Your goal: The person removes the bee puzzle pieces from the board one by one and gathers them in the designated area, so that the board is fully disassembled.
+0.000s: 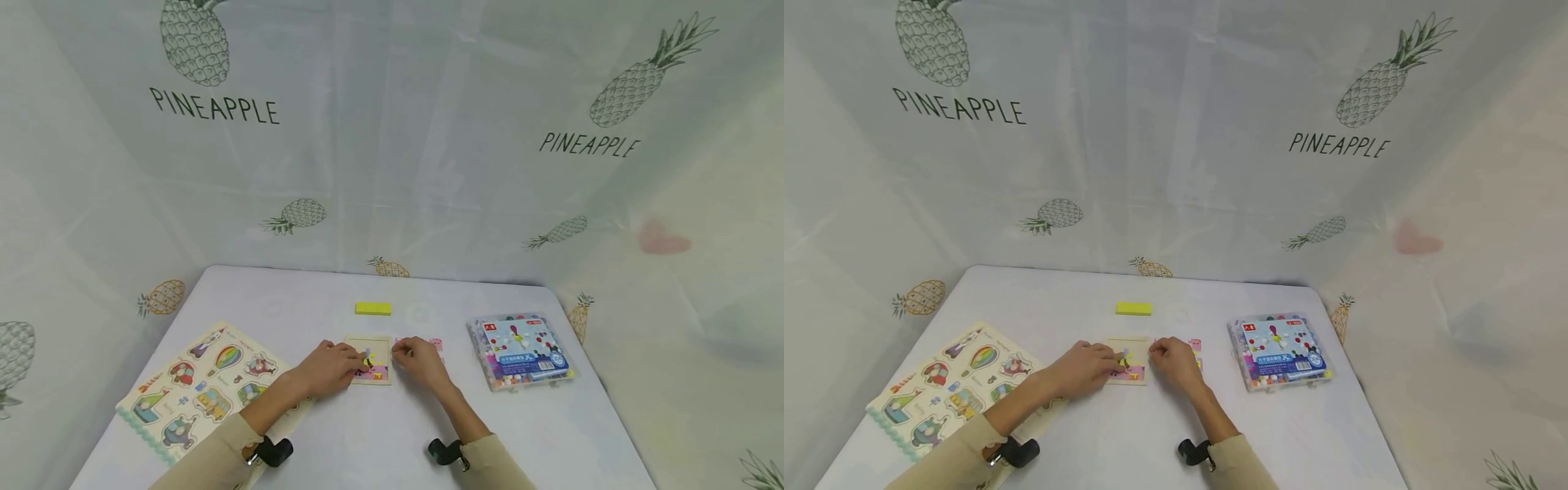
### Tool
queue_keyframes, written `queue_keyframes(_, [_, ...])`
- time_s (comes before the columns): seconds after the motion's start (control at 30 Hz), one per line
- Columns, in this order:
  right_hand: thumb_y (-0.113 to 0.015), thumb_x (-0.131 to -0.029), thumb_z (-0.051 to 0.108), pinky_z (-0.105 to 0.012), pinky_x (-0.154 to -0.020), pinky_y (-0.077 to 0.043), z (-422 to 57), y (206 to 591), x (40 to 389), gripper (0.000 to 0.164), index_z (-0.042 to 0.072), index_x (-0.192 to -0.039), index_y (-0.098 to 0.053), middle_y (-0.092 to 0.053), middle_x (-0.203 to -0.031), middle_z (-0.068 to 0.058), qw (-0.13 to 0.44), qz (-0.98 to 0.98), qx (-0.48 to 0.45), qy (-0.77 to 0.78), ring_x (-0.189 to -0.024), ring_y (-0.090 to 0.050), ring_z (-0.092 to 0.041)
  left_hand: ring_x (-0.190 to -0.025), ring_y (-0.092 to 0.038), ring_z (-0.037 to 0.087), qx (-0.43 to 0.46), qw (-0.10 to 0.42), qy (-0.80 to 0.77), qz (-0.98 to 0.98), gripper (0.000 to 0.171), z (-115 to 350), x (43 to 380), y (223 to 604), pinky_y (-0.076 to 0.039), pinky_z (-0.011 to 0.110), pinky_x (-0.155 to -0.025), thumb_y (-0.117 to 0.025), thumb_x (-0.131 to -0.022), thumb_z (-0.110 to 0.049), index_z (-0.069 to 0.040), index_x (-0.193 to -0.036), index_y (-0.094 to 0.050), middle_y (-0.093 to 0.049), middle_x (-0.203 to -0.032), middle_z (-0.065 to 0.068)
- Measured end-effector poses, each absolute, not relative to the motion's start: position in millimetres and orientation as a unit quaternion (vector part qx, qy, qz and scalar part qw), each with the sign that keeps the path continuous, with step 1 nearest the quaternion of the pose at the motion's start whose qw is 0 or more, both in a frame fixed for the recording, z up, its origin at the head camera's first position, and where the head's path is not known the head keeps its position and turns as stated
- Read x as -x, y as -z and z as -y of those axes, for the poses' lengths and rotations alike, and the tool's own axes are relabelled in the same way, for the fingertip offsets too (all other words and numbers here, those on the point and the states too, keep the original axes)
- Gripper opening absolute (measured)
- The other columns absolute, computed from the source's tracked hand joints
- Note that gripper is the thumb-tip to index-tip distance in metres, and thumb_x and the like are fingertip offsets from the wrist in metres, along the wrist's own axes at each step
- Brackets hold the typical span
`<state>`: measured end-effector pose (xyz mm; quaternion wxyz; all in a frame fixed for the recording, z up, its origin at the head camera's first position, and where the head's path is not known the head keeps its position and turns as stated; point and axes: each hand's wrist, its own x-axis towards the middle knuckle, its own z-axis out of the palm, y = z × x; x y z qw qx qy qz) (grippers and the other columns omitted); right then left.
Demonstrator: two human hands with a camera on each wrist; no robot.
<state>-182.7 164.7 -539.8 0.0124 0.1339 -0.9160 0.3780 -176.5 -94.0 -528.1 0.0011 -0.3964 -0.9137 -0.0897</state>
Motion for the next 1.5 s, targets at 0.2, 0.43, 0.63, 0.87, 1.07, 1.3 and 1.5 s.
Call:
queue_keyframes(0.2, [-0.072,-0.092,0.015,-0.024,-0.066,-0.045,-142,542,184,0.018,0.008,-0.108,-0.076,-0.064,-0.085,0.006,-0.029,0.924,-0.143,-0.353,-0.074,-0.053,-0.007,-0.127,-0.057,0.022,0.399,-0.007,0.093,0.912,0.028,95,177,528,-0.046,0.051,-0.092,-0.06,-0.1,-0.021,-0.029,-0.124,-0.073,-0.063,-0.137,-0.004])
queue_keyframes(0.43, [-0.072,-0.092,0.019,-0.023,-0.054,-0.041,-128,547,185,0.033,0.007,-0.123,-0.07,-0.058,-0.076,0.007,-0.061,0.932,-0.139,-0.328,-0.059,-0.05,-0.006,-0.13,-0.055,0.024,0.403,-0.021,0.109,0.908,0.031,96,175,528,-0.046,0.052,-0.09,-0.06,-0.1,-0.02,-0.028,-0.127,-0.072,-0.059,-0.142,0.001])
queue_keyframes(0.63, [-0.072,-0.092,0.021,-0.023,-0.054,-0.038,-124,547,184,0.04,0.01,-0.13,-0.068,-0.054,-0.079,0.006,-0.055,0.945,-0.138,-0.292,-0.063,-0.048,-0.007,-0.126,-0.055,0.024,0.396,-0.028,0.129,0.909,0.033,98,176,531,-0.048,0.053,-0.09,-0.061,-0.098,-0.019,-0.03,-0.128,-0.071,-0.055,-0.141,0.007])
queue_keyframes(0.87, [-0.069,-0.095,0.023,-0.024,-0.054,-0.037,-122,543,181,0.032,0.014,-0.126,-0.072,-0.052,-0.078,0.005,-0.061,0.943,-0.146,-0.293,-0.064,-0.046,-0.009,-0.119,-0.06,0.028,0.401,-0.035,0.15,0.903,0.036,100,179,535,-0.051,0.051,-0.092,-0.061,-0.097,-0.016,-0.029,-0.13,-0.07,-0.052,-0.142,0.012])
queue_keyframes(1.07, [-0.069,-0.096,0.022,-0.024,-0.054,-0.036,-122,543,180,0.032,0.014,-0.127,-0.071,-0.052,-0.078,0.005,-0.056,0.943,-0.147,-0.292,-0.064,-0.046,-0.009,-0.12,-0.06,0.033,0.399,-0.044,0.16,0.902,0.037,101,178,536,-0.051,0.05,-0.095,-0.06,-0.097,-0.016,-0.029,-0.131,-0.07,-0.049,-0.145,0.015])
queue_keyframes(1.3, [-0.067,-0.096,0.022,-0.024,-0.053,-0.035,-120,545,181,0.033,0.015,-0.129,-0.07,-0.05,-0.076,0.004,-0.056,0.944,-0.159,-0.285,-0.063,-0.045,-0.01,-0.119,-0.06,0.033,0.39,-0.054,0.165,0.904,0.038,103,176,538,-0.049,0.05,-0.098,-0.06,-0.097,-0.014,-0.027,-0.132,-0.069,-0.047,-0.147,0.016])
queue_keyframes(1.5, [-0.066,-0.097,0.022,-0.024,-0.054,-0.036,-119,543,180,0.031,0.015,-0.127,-0.071,-0.052,-0.075,0.006,-0.053,0.943,-0.154,-0.29,-0.063,-0.046,-0.009,-0.122,-0.058,0.032,0.395,-0.048,0.152,0.905,0.037,103,176,537,-0.05,0.051,-0.096,-0.06,-0.097,-0.015,-0.027,-0.132,-0.069,-0.049,-0.146,0.015])
